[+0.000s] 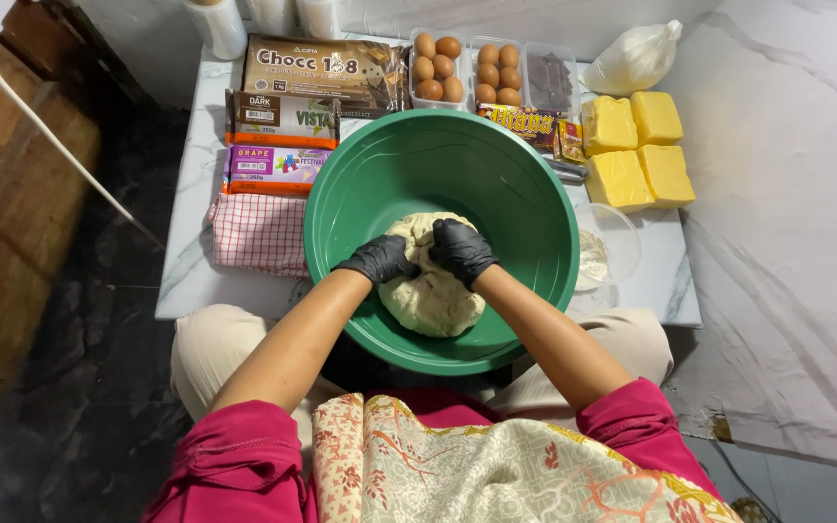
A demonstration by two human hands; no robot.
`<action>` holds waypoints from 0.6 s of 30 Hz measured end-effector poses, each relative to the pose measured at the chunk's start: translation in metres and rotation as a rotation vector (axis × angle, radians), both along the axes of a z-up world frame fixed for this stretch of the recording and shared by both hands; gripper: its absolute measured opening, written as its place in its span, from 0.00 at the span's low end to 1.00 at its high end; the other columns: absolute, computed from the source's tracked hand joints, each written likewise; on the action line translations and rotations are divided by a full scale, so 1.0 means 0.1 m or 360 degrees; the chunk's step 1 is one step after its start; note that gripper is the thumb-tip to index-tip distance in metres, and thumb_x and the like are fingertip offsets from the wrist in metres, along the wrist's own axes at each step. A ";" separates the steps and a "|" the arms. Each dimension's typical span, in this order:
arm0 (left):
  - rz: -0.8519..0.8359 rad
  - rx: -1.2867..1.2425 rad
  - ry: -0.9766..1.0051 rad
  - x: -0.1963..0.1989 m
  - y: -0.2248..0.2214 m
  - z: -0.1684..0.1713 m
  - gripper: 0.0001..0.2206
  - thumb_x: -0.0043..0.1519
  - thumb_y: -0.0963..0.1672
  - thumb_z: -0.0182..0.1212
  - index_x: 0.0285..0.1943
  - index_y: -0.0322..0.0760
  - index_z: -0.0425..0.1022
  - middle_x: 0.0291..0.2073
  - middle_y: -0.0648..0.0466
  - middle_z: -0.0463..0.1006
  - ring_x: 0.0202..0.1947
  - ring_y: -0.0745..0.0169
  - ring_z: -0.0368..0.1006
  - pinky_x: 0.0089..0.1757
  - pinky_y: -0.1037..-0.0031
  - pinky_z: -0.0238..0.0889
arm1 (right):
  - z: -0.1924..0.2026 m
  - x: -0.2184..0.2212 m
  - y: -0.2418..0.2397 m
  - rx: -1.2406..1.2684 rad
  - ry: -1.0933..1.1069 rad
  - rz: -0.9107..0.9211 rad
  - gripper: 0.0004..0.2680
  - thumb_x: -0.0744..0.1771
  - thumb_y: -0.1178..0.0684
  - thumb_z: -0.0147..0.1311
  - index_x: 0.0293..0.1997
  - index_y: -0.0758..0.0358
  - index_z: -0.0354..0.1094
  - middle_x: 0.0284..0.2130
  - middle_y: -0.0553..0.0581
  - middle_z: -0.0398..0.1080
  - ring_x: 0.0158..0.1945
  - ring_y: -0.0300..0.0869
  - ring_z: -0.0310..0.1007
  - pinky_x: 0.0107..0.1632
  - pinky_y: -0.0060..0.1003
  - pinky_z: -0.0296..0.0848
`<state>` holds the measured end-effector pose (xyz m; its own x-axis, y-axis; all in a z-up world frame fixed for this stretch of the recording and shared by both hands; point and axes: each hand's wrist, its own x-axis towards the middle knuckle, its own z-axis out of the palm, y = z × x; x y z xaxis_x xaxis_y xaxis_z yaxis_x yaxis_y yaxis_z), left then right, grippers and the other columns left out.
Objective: Kneading a ball of dough in a large green bowl on a table surrounded by baking ingredients.
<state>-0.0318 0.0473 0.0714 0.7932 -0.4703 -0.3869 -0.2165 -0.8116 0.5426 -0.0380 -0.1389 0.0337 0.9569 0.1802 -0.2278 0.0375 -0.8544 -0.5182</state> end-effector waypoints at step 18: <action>0.0275 -0.0240 0.0086 0.86 -0.36 -0.75 0.29 0.59 0.56 0.26 0.47 0.35 0.69 0.48 0.46 0.68 0.54 0.50 0.58 0.54 0.63 0.50 | 0.30 -0.20 0.20 -0.0372 0.0872 0.0225 0.17 0.54 0.33 0.56 0.23 0.58 0.72 0.20 0.57 0.71 0.33 0.44 0.72 0.40 0.31 0.70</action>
<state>0.0539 0.0117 -0.0036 0.8471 -0.3849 -0.3664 -0.0488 -0.7429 0.6676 -0.0581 -0.1186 0.0639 0.6598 0.1830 -0.7289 -0.0601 -0.9539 -0.2939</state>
